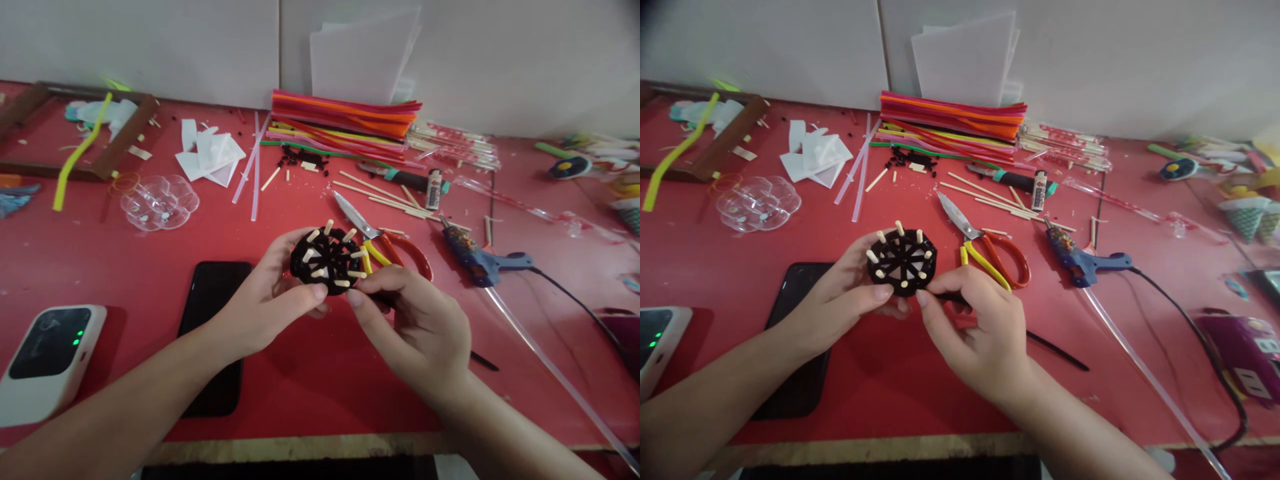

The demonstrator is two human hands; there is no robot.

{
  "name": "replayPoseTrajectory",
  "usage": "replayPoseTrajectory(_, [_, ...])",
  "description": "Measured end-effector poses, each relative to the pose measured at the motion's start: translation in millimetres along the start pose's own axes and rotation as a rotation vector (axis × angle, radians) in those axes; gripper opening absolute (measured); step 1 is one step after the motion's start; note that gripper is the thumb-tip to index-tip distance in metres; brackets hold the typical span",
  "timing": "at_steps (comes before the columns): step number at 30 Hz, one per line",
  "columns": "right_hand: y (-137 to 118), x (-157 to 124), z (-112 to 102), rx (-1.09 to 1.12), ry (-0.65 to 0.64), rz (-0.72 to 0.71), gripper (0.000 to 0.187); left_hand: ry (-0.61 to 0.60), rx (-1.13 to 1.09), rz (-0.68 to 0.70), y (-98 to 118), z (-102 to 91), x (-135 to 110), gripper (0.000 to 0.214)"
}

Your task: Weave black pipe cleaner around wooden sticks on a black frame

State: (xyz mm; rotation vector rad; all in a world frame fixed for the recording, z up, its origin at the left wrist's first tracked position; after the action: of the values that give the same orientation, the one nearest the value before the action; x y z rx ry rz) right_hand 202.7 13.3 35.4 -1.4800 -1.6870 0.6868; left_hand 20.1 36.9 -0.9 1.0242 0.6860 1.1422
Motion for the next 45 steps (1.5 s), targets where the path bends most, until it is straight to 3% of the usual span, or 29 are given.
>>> replayPoseTrajectory(22, [-8.0,1.4,-0.9,-0.066,0.036,-0.164,0.017,-0.037,-0.02,0.053,1.7,-0.1,2.3,0.054])
replayPoseTrajectory(45, [-7.3,1.1,-1.0,-0.065,0.059,-0.198,0.012,-0.044,-0.029,0.058,-0.5,-1.5,1.5,0.053])
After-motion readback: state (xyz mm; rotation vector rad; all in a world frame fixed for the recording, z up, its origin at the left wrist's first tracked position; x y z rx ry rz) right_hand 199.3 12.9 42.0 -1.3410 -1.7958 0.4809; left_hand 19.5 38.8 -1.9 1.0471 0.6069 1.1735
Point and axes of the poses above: each hand's wrist, its own x-axis towards the middle knuckle, its own z-axis out of the palm, y = z × x, the point moved 3 cm from there along x, towards the middle knuckle, and after that the axes turned 14 degrees about z, right-handed, at the moved point
